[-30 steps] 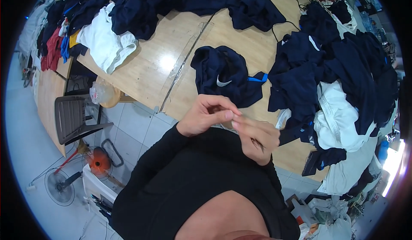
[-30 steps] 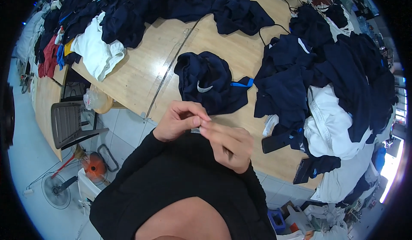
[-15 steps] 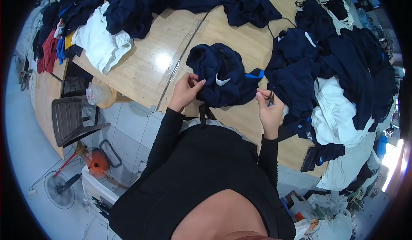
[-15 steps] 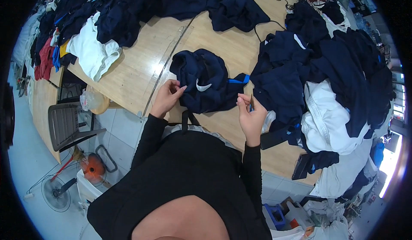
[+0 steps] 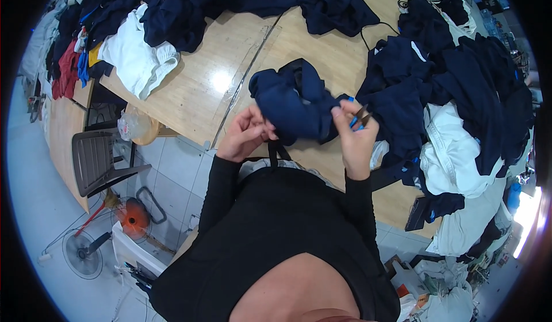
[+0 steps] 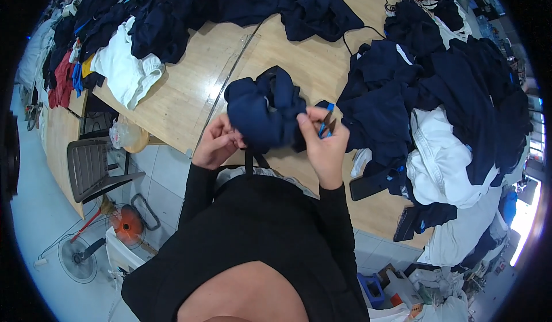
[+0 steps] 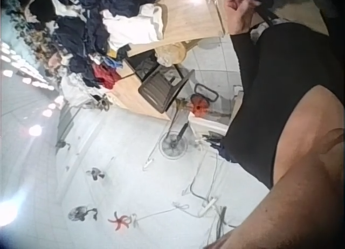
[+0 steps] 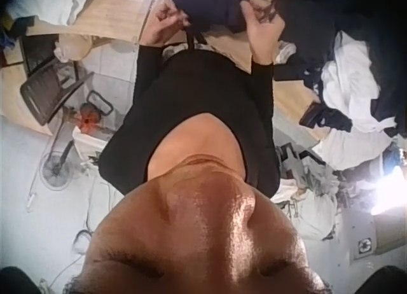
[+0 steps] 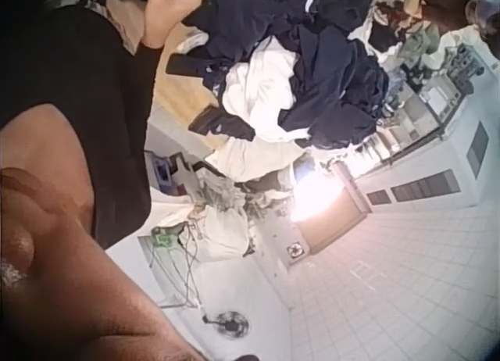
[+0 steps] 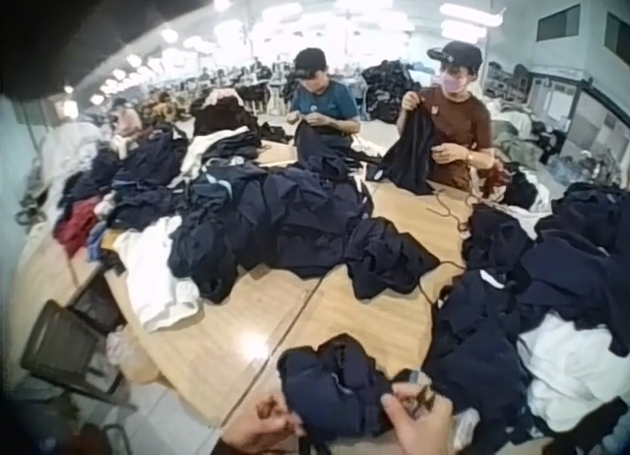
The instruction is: Trimming excess threads and tags from dark blue garments using small snips in a factory setting.
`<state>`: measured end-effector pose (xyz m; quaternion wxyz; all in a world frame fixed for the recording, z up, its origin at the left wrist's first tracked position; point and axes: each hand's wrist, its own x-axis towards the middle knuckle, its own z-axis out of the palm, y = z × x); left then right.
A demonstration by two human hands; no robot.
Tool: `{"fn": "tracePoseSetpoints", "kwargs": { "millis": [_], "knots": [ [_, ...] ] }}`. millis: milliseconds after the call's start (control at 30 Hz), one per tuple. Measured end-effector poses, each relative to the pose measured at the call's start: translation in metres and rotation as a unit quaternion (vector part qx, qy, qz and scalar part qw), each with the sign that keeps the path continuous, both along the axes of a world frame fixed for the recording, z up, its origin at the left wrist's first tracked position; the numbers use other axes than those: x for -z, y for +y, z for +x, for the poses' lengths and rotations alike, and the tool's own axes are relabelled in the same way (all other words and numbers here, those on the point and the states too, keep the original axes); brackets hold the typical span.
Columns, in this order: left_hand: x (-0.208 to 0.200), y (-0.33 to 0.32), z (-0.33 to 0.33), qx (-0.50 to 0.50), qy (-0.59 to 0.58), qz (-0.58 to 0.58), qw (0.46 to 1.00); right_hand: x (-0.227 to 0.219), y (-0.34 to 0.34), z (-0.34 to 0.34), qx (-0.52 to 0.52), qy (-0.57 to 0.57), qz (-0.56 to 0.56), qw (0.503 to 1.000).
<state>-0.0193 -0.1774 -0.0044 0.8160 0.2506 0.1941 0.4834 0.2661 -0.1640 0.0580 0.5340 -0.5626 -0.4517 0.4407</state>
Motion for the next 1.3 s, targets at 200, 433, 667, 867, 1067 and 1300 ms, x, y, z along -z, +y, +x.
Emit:
{"fn": "tracePoseSetpoints", "kwargs": {
  "millis": [200,433,667,867,1067,1300],
  "knots": [
    [0.015,0.02,0.029,-0.215,0.513,0.115,0.823,0.009,0.026,0.027,-0.041,-0.031,-0.007,0.999],
    [-0.018,0.044,0.047,-0.232,0.598,0.389,0.661,0.036,-0.028,0.086,0.058,-0.063,-0.078,0.993],
    [-0.057,0.072,0.068,0.005,0.502,0.282,0.818,-0.007,-0.043,0.045,0.106,-0.07,-0.016,0.992],
    [-0.098,0.049,0.059,0.06,0.146,0.019,0.987,-0.036,-0.025,-0.001,-0.058,0.082,0.029,0.995],
    [-0.117,0.017,0.046,0.003,0.223,0.132,0.966,0.003,-0.024,0.02,-0.138,0.081,-0.027,0.987],
    [-0.049,0.037,0.02,-0.233,0.592,0.322,0.702,-0.083,-0.036,0.026,-0.148,0.112,-0.005,0.983]
  ]
}}
